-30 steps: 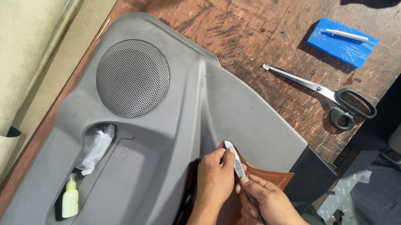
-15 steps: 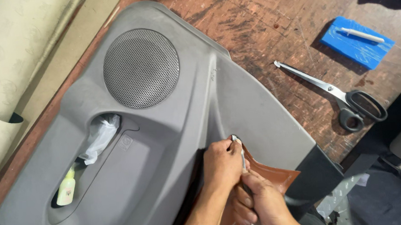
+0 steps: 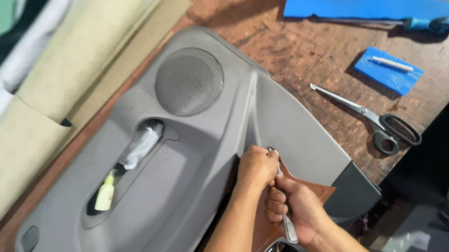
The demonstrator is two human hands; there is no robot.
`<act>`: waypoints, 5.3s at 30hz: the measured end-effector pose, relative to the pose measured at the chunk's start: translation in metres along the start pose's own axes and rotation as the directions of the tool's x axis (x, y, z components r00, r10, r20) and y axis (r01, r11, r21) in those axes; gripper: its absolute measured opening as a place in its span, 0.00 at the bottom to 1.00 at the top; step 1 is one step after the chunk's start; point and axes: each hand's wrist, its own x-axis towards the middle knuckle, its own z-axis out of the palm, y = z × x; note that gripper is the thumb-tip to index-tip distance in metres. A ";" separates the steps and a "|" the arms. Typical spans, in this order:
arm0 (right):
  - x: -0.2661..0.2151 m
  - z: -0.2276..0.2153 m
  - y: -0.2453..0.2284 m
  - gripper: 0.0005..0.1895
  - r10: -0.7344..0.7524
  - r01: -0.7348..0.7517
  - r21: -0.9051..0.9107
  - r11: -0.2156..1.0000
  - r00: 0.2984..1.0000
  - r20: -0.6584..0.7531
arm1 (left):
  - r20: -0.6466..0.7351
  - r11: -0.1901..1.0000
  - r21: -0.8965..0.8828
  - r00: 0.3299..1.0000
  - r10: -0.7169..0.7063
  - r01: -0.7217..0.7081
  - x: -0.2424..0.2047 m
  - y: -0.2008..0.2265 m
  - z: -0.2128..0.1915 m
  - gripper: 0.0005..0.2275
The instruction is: The person applies brown leather material to a car door panel, using a metal spatula-like tool and a screwdriver to tuck the edges into the seams.
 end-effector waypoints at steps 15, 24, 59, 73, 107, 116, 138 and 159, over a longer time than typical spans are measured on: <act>-0.018 0.074 0.014 0.17 -0.014 0.015 0.033 0.999 0.999 -0.030 | 0.298 0.979 0.205 0.954 -0.044 -0.019 0.012 0.011 -0.047 0.16; -0.070 0.007 0.030 0.14 -0.330 0.441 -0.898 0.016 0.850 0.411 | 0.328 0.971 -0.072 0.914 0.238 -0.227 -0.054 -0.054 -0.059 0.09; 0.075 0.124 -0.161 0.13 0.746 0.724 -0.601 -0.337 0.595 0.298 | -0.879 0.777 -0.335 0.473 -0.054 -0.532 -0.064 0.009 0.034 0.09; 0.029 0.166 -0.182 0.28 0.712 0.810 -0.580 -0.091 0.460 0.531 | -0.941 0.808 -0.117 0.324 0.095 -0.578 -0.053 0.011 0.054 0.05; 0.035 0.149 -0.108 0.23 0.440 0.494 -0.843 0.214 0.721 0.534 | -0.654 0.942 -0.247 0.757 0.011 -0.227 -0.025 -0.001 0.071 0.11; 0.048 0.138 -0.124 0.23 0.401 0.478 -0.806 0.350 0.701 0.590 | -0.625 0.940 -0.276 0.781 -0.017 -0.200 -0.035 0.015 0.056 0.11; 0.030 0.146 -0.118 0.23 0.426 0.495 -0.782 0.379 0.657 0.622 | -0.731 0.904 -0.285 0.682 0.009 -0.318 -0.049 0.009 0.071 0.11; 0.048 0.150 -0.112 0.23 0.511 0.433 -0.854 0.289 0.685 0.519 | -0.825 0.929 -0.201 0.566 0.010 -0.310 -0.025 0.009 0.086 0.09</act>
